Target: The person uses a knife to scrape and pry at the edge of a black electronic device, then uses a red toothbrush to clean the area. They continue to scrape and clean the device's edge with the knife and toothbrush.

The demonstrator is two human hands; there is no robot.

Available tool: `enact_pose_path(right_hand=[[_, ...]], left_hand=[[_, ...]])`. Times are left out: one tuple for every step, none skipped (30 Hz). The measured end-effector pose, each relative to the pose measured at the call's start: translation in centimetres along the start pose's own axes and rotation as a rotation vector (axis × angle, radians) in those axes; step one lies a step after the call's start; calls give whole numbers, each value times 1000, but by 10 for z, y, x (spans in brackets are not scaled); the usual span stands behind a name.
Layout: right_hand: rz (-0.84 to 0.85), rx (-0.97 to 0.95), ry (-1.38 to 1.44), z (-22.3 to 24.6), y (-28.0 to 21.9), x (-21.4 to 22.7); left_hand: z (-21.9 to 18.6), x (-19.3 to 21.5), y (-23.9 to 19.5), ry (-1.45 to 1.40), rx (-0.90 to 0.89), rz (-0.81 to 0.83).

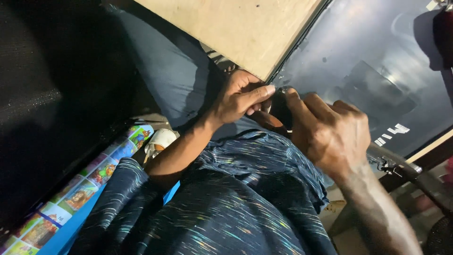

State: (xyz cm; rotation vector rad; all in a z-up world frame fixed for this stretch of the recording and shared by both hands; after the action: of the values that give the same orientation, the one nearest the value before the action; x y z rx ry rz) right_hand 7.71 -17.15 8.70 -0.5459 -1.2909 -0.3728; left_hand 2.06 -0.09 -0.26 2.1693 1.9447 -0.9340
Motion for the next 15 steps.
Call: enact_pose_path(right_hand=[[-1,83,-60,-5,-1,-4],[-2,86,-59,-9,2,-2],[-6,185,-114,-11,4,1],[-11,282,-171,-15,6,3],[-11,282,-173,-18,8,5],[69,325,-231,-21,11,5],[150,367,-290,-23,13,4],[147,372,-287,-32,7,-10],[-195,459,-1184,-39,-1,-24],[-560,477,-2081,-48,-11,-40],[-551,473,-2086,-36,5,-23],[-274,634,-1517,-24,20,-8],[-20,731,-927,-12,35,7],[-22,731,-925,-8,45,19],[306,654,-750,-6,55,26]], left_hand=[[0,0,-1,-10,6,-6],[-2,0,-1,-10,5,-8],[-5,-1,-2,-10,15,-17],[-7,-2,-1,-11,24,-22],[-6,-2,-1,-12,22,-21],[-6,-2,-1,-22,27,-20],[-5,-1,-1,-31,32,-20],[-6,-1,-1,-29,32,-26],[-7,-1,-1,5,8,-8],[-8,-2,1,37,-17,25],[6,0,1,37,-16,34],[18,4,1,-14,-93,20],[31,8,1,-65,-169,7],[30,7,2,-63,-168,6],[31,7,2,-102,-94,-19]])
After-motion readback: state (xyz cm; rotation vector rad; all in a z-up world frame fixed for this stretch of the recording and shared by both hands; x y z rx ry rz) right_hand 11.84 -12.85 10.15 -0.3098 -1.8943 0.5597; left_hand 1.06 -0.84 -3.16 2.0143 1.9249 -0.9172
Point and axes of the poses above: each hand's wrist, its own y-axis towards the middle knuckle, its own x-axis out of the back of the hand, z = x × y, the point moved 2 cm from there along y, towards the middle knuckle, and after that the axes turned 3 degrees about z, right-handed, at the moved point
